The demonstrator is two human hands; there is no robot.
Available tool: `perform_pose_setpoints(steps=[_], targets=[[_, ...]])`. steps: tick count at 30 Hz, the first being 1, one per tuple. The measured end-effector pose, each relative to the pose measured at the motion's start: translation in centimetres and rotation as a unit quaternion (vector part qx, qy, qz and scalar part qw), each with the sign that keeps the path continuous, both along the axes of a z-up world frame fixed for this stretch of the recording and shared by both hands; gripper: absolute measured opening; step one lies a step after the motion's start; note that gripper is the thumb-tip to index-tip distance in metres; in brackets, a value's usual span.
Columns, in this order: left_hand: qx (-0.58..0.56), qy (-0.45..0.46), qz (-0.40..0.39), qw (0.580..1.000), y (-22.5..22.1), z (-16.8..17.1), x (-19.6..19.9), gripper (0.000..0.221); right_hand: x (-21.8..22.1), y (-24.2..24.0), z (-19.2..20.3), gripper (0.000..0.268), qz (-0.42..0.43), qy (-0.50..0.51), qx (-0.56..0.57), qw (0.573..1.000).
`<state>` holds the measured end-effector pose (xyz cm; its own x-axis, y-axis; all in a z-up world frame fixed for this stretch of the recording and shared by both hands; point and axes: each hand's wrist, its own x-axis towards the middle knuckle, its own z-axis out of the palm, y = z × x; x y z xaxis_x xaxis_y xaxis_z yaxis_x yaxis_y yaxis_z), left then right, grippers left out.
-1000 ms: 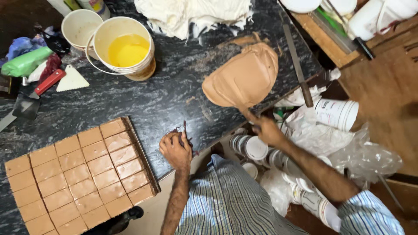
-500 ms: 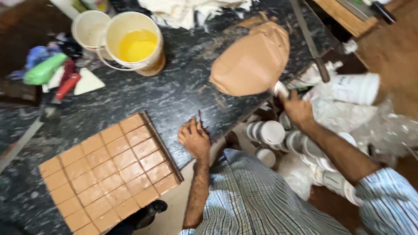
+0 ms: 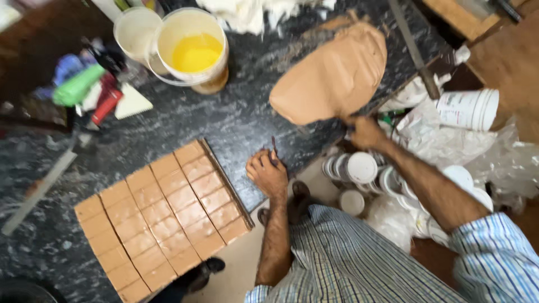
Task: The person slices a large slab of brownie on a counter using a long knife, creating individual rectangular pieces, and later uses a spatula to spread a brown paste onto another surface.
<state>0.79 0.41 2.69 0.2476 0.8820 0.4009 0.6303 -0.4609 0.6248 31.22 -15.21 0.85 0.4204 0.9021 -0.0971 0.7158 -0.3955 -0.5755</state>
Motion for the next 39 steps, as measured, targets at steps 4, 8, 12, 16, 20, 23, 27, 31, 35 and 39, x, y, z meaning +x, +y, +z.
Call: perform_pose_setpoints(steps=[4, 8, 12, 16, 20, 23, 27, 31, 35, 39], targets=[[0.013, 0.006, 0.005, 1.000, 0.0, 0.1, 0.1, 0.018, -5.9, -6.0, 6.3, 0.070, -0.020, -0.034, -0.163, 0.986], [-0.004, 0.013, 0.003, 1.000, -0.2, -0.6, 0.1, 0.018, -4.2, -10.2, 11.5, 0.065, 0.027, -0.036, 0.119, 0.992], [0.002, 0.035, -0.002, 0.999, -0.1, -1.3, -0.1, 0.024, -0.5, -9.7, 6.7, 0.057, -0.285, 0.109, -0.044, 0.951], [0.000, 0.027, -0.002, 1.000, 0.0, -1.8, 0.4, 0.027, -1.2, -6.9, -4.2, 0.054, -0.230, -0.090, 0.045, 0.968], [-0.015, 0.022, 0.006, 1.000, -0.4, -1.9, 0.4, 0.028, -10.9, -3.7, -7.7, 0.057, -0.179, -0.018, 0.035, 0.983], [-0.022, 0.012, 0.007, 1.000, -0.3, -2.7, 0.1, 0.023, -15.8, -1.7, -6.4, 0.058, -0.080, -0.020, 0.174, 0.981], [-0.038, 0.012, 0.005, 0.999, 0.0, -3.8, -0.7, 0.018, -14.3, -1.5, 0.1, 0.056, -0.120, 0.569, 0.075, 0.810], [-0.025, 0.007, 0.003, 1.000, -0.3, -3.3, -0.9, 0.019, -9.0, -2.6, 4.3, 0.055, -0.171, 0.457, 0.118, 0.865], [-0.046, 0.015, 0.009, 0.999, -0.2, -2.0, -0.7, 0.019, -2.7, -4.5, 4.1, 0.056, -0.226, -0.131, -0.067, 0.963], [-0.055, 0.029, 0.018, 0.998, -0.9, -2.1, -1.0, 0.019, 3.4, -7.4, 0.2, 0.061, -0.134, -0.163, 0.052, 0.976]])
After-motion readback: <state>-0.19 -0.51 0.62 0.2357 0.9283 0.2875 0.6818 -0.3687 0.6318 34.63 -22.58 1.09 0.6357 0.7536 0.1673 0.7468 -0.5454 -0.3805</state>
